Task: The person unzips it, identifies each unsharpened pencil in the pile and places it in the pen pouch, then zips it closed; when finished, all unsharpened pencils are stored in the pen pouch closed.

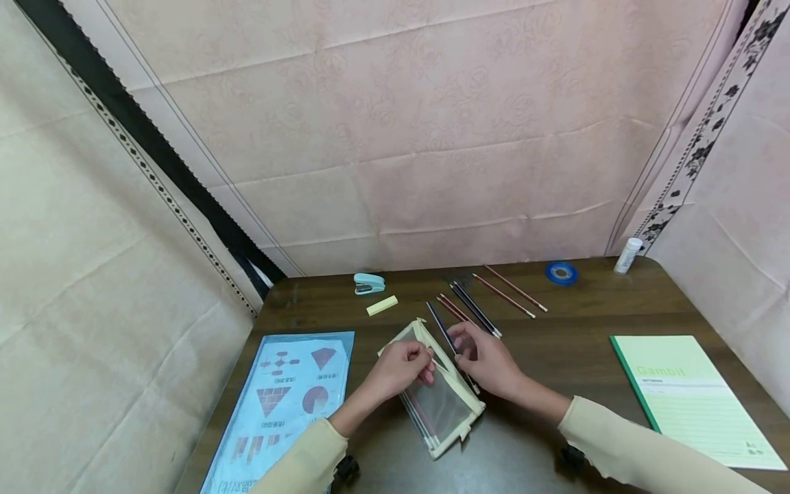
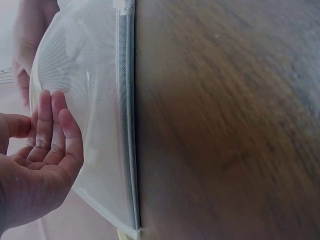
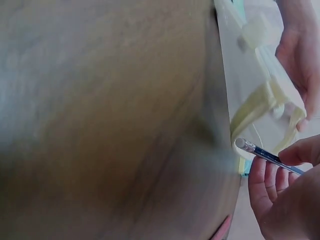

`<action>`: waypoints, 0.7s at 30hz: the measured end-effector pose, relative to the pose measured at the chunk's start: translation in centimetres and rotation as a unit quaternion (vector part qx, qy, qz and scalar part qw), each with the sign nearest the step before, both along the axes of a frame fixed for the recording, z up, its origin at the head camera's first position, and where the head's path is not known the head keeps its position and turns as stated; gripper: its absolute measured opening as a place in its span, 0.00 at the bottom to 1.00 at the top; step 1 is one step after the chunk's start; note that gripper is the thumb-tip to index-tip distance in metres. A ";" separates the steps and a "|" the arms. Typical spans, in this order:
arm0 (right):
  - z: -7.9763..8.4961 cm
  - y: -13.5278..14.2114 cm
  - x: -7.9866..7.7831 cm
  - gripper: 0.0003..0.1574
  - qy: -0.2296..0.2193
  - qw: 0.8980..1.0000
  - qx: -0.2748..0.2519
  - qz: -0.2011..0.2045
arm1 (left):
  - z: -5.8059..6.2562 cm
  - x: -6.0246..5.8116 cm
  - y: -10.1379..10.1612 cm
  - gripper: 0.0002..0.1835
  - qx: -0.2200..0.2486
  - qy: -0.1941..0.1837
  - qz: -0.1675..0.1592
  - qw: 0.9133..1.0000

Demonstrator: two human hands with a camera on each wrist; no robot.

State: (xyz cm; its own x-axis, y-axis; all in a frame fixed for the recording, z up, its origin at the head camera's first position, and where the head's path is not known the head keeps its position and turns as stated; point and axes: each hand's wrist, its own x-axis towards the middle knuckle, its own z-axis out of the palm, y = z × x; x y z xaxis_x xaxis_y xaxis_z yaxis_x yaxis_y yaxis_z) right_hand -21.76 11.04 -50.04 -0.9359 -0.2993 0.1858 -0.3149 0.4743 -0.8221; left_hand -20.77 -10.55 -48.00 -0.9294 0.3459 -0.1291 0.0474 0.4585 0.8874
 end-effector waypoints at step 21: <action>0.0 -1.2 1.4 0.27 -0.065 0.996 -0.061 0.009 | 0.0 0.0 0.0 0.15 0.016 -0.004 0.003 1.000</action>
State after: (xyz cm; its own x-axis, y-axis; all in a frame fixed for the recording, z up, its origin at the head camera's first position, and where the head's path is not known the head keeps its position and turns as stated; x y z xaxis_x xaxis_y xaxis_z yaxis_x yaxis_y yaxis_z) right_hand -20.40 9.88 -50.01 -0.9494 -0.2979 0.0994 -0.2091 0.3632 -0.9079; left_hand -20.81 -10.54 -48.01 -0.9305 0.3444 -0.1250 0.0380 0.4299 0.9021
